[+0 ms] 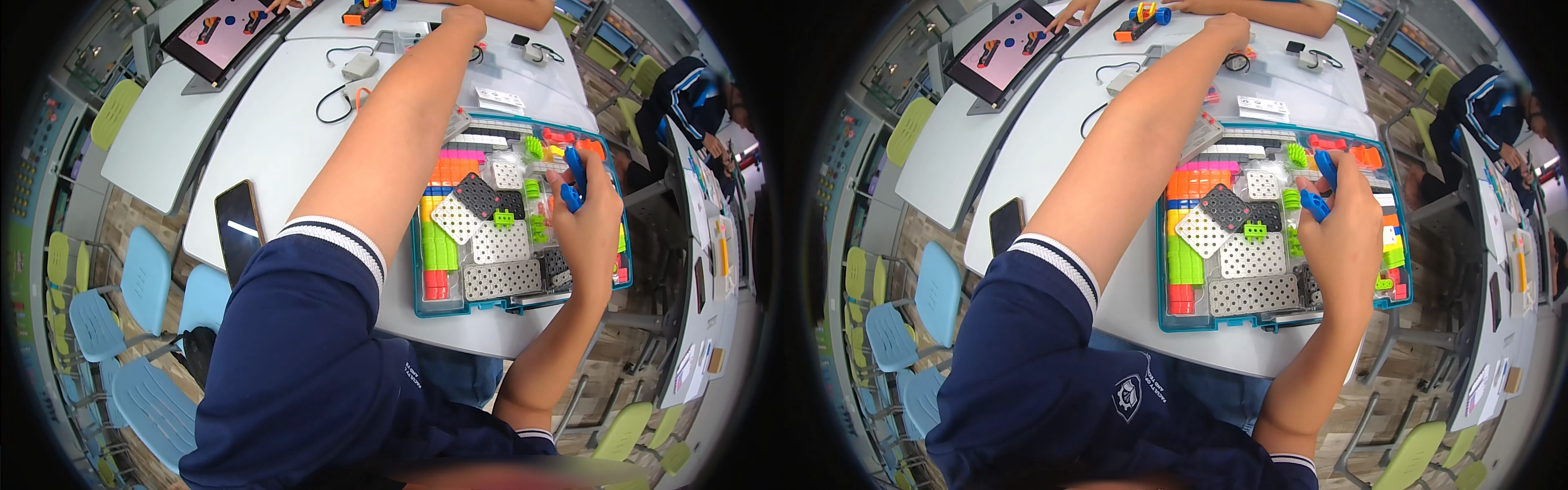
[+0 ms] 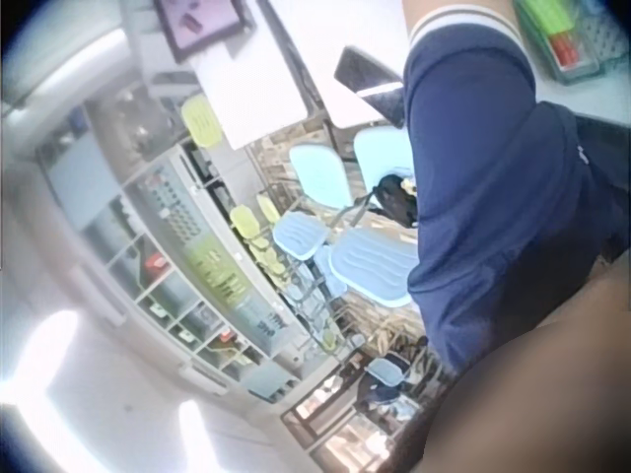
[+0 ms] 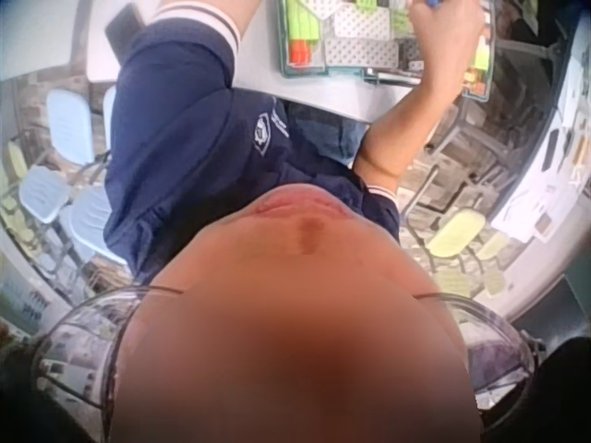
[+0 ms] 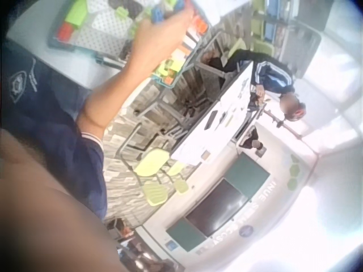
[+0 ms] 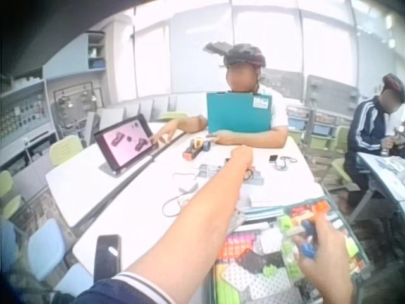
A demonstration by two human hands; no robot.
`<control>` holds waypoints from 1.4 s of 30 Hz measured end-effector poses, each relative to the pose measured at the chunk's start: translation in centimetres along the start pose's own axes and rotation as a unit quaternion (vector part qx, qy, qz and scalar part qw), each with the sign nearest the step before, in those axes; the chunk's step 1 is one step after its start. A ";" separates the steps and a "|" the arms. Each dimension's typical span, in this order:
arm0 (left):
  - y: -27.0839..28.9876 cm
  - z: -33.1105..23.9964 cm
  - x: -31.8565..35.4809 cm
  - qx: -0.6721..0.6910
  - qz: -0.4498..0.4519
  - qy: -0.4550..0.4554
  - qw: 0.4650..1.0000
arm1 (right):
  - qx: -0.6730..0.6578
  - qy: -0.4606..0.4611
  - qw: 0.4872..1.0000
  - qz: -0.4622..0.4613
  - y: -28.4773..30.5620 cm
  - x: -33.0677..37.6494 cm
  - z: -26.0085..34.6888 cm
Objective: The person uses a blue plastic tool to press and separate small plastic components from a perforated sheet inside a teal organizer. They repeatedly pick up the sheet, apply the tool to individual pieces, and place the sheet back into the organizer while handling the separated parts.
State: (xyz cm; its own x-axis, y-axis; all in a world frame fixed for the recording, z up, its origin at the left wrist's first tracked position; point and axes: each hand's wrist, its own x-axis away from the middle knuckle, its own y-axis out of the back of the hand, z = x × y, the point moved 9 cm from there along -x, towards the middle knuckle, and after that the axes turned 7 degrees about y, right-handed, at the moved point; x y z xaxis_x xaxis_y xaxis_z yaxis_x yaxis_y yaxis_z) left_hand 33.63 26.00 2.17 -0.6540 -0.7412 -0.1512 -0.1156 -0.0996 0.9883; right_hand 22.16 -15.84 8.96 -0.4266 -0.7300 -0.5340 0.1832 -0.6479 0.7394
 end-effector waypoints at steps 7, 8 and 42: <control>0.2 -0.7 2.1 0.011 0.004 0.020 1.000 | -0.009 0.009 1.000 0.002 -0.2 0.0 0.3; 0.3 -0.7 2.1 0.019 -0.005 0.024 1.000 | -0.008 0.009 1.000 0.003 -0.3 0.0 0.3; -2.6 -0.7 -2.2 0.006 -0.111 0.001 0.994 | -0.001 0.025 1.000 0.008 -0.2 0.2 1.0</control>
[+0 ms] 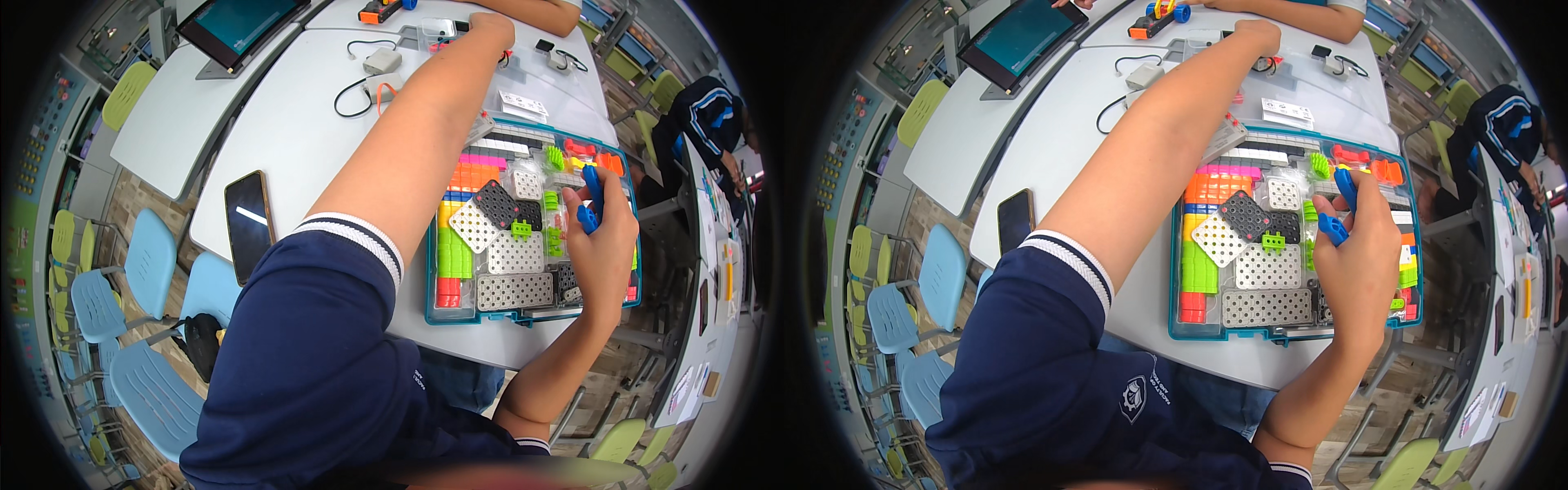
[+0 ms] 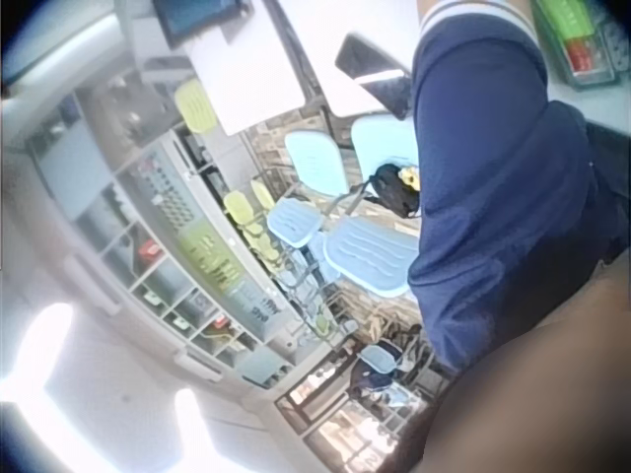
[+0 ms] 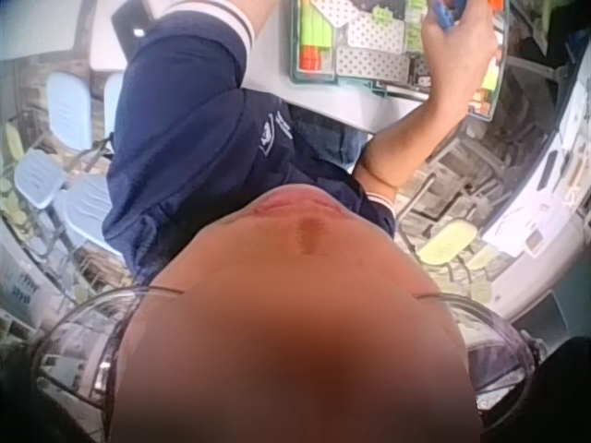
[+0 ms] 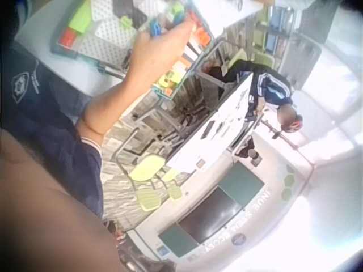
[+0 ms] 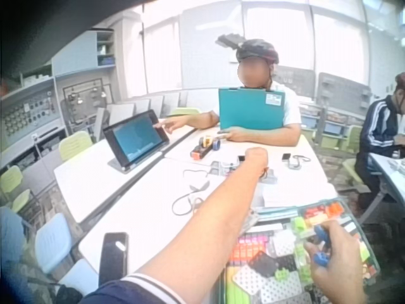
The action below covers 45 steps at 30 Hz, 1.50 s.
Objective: The person uses a blue plastic tool to press and separate small plastic components from a perforated sheet inside a teal organizer. They repeatedly pick up the sheet, apply the tool to individual pieces, and place the sheet back into the organizer while handling the separated parts.
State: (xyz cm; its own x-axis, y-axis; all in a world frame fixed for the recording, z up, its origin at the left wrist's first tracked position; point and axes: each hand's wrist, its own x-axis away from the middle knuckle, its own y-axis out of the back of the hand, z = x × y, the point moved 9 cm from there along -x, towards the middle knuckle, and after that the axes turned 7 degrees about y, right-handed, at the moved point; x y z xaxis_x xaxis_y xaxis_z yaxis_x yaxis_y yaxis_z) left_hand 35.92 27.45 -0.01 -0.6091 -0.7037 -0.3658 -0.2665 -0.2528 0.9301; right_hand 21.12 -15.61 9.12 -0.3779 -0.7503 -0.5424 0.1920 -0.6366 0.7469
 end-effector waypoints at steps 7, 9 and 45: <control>2.8 -0.7 2.4 0.008 0.053 -0.012 0.999 | 0.006 0.003 1.000 0.002 0.0 0.0 0.0; 3.4 -1.0 2.9 0.004 0.084 -0.006 0.996 | 0.007 0.009 1.000 -0.001 0.1 -0.1 0.1; 13.4 -1.9 27.5 0.870 0.363 -0.043 0.330 | -0.035 -0.013 0.997 -0.071 0.3 -1.3 -3.1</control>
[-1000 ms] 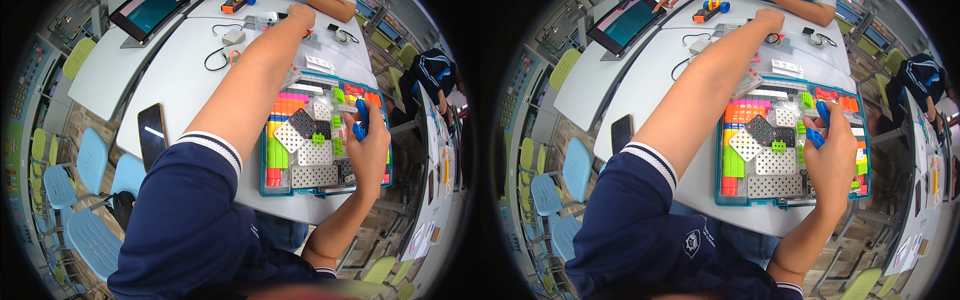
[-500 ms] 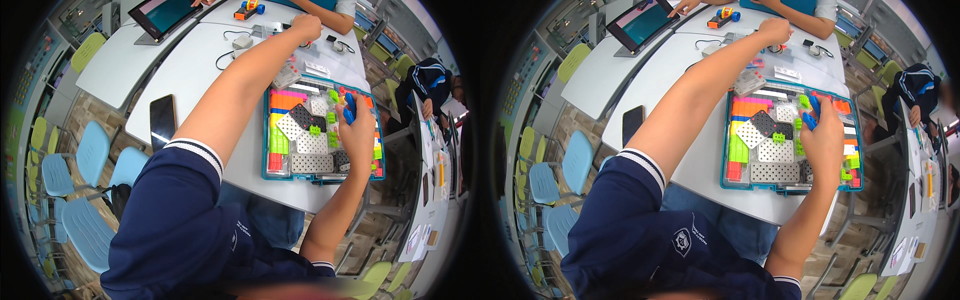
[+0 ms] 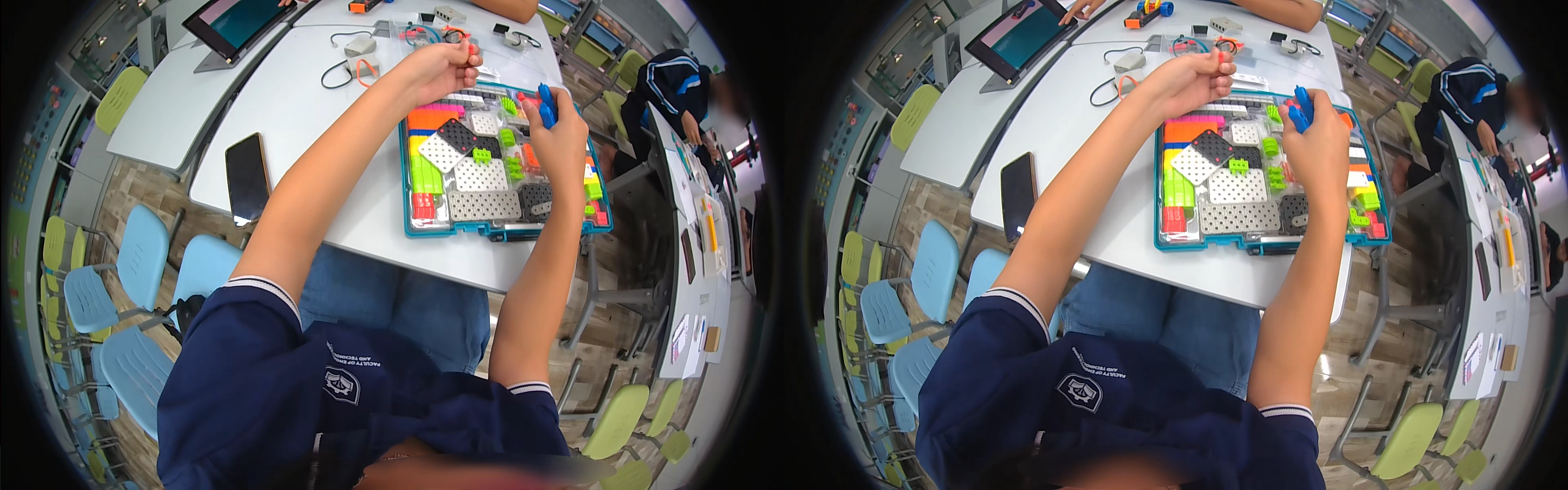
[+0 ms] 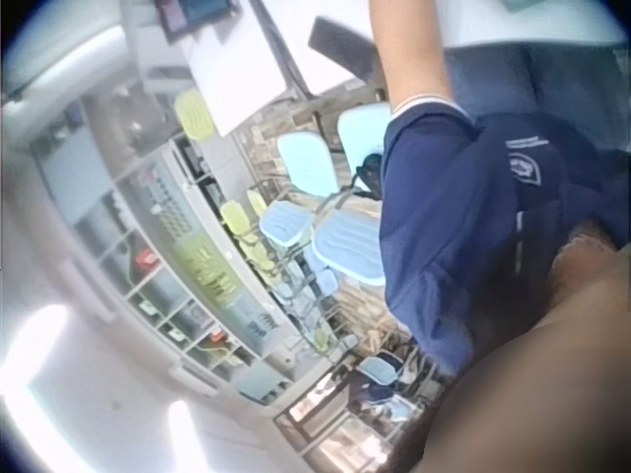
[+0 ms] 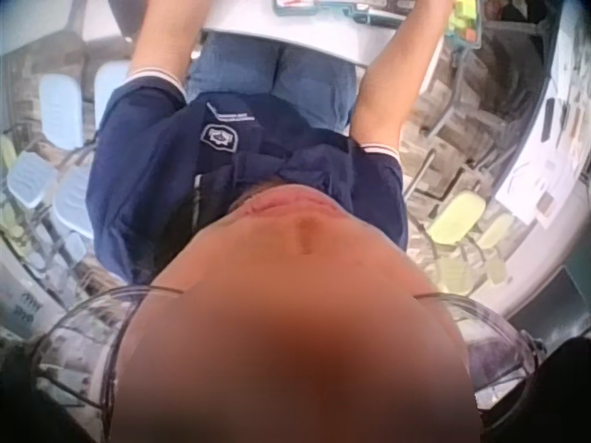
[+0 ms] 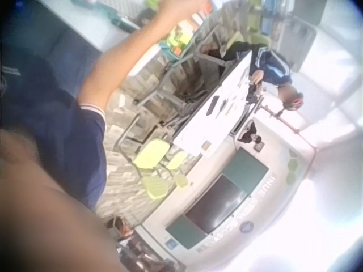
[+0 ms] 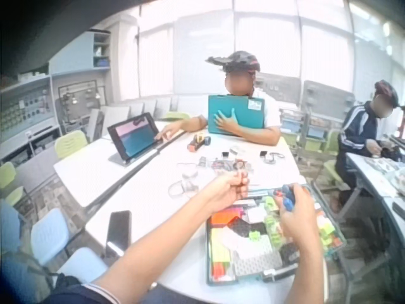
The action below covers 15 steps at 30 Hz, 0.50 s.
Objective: The person uses a blue plastic tool to press and separate small plastic components from a perforated sheet inside a teal organizer. They repeatedly pick up the sheet, apply the tool to individual pieces, and place the sheet back into the organizer while handling the separated parts.
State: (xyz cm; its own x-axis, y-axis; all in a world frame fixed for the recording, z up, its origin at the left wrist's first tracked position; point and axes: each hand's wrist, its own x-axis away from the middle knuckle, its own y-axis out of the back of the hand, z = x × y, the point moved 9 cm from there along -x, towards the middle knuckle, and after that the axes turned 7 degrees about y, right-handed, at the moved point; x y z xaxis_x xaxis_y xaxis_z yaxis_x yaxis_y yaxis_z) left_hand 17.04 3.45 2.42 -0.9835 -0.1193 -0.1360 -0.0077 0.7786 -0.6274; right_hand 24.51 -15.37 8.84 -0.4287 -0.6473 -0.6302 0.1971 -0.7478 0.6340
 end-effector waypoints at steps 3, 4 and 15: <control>-1.3 0.8 2.6 0.102 0.005 -0.013 0.995 | -0.003 0.007 1.000 -0.002 -0.2 0.0 0.1; -0.9 1.1 3.4 0.132 -0.042 -0.014 0.990 | -0.003 0.006 1.000 -0.002 -0.2 0.0 0.1; 0.1 5.0 6.5 0.174 -0.226 -0.006 0.958 | 0.031 0.060 0.998 0.008 -1.3 0.0 1.1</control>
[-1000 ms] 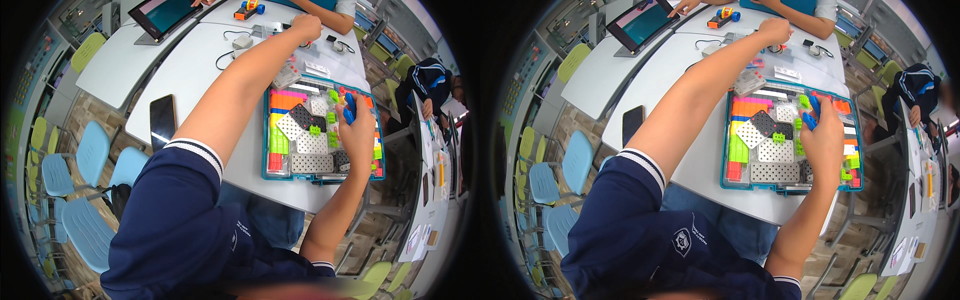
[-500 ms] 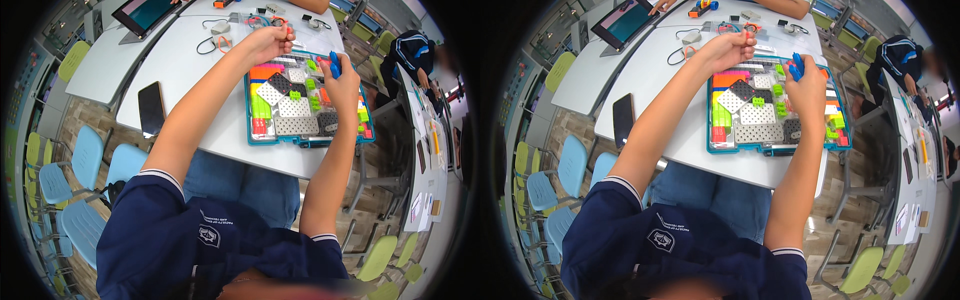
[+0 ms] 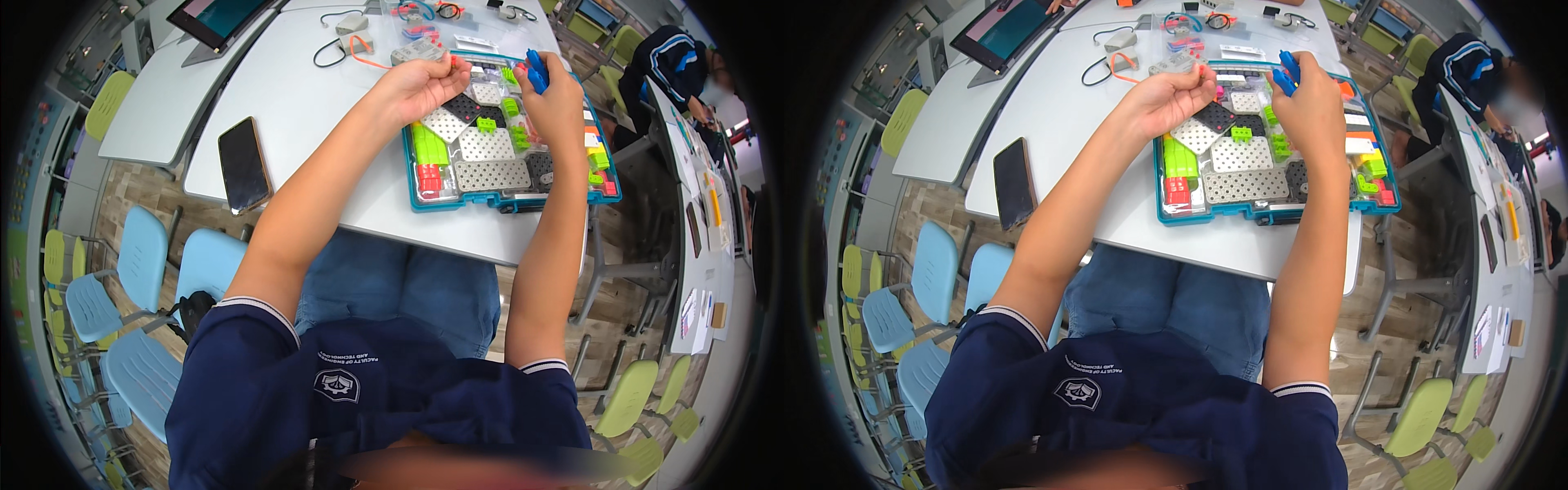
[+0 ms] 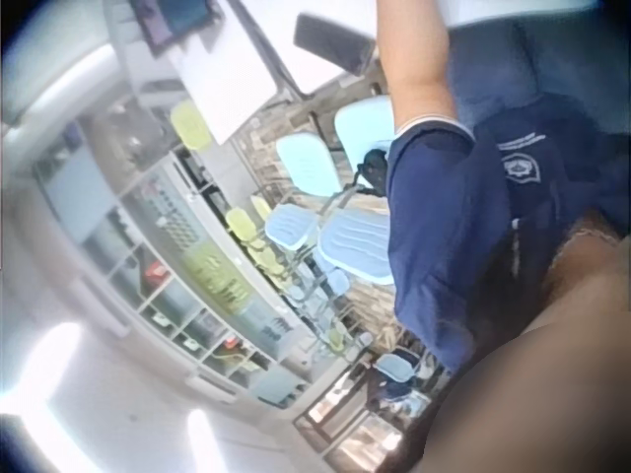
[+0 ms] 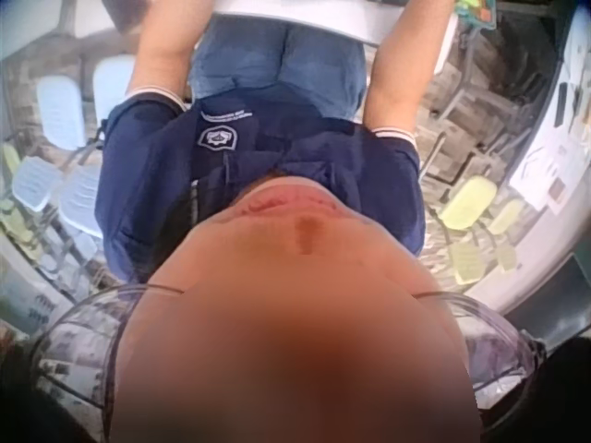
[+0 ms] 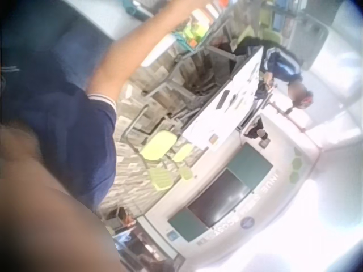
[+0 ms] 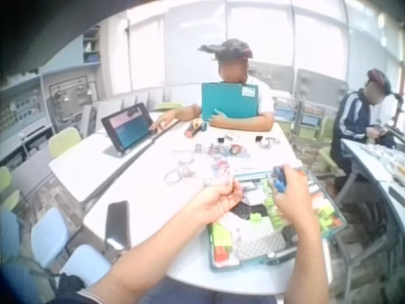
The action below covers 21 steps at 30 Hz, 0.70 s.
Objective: The person uses a blue plastic tool to press and separate small plastic components from a perforated sheet inside a teal organizer. They repeatedly pick up the sheet, apply the tool to individual pieces, and place the sheet back into the organizer while handling the separated parts.
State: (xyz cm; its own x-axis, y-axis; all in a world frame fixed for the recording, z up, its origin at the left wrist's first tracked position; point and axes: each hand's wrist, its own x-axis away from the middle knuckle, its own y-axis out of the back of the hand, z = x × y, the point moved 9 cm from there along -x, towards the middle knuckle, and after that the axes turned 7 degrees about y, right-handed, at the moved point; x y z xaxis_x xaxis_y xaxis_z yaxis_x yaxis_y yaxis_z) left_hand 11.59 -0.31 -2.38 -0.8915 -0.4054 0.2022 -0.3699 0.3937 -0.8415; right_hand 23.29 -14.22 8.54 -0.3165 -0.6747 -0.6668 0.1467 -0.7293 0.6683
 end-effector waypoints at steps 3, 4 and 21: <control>0.2 0.4 0.0 -0.002 -0.025 -0.005 1.000 | -0.005 -0.005 1.000 0.014 -0.5 0.1 0.2; 0.1 0.4 0.0 0.000 -0.028 -0.003 1.000 | -0.004 -0.005 1.000 0.016 -0.6 0.1 0.2; -1.8 0.3 0.8 0.031 0.052 -0.008 0.998 | 0.012 0.009 1.000 0.018 -0.7 0.1 0.3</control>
State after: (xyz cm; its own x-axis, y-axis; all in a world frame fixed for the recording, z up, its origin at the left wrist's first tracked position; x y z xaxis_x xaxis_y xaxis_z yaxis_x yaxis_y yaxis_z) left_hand 11.62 -1.57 -0.87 -0.9199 -0.3781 0.1040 -0.2576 0.3828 -0.8872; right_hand 22.83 -13.75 8.11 -0.2936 -0.7028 -0.6479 0.1344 -0.7014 0.7000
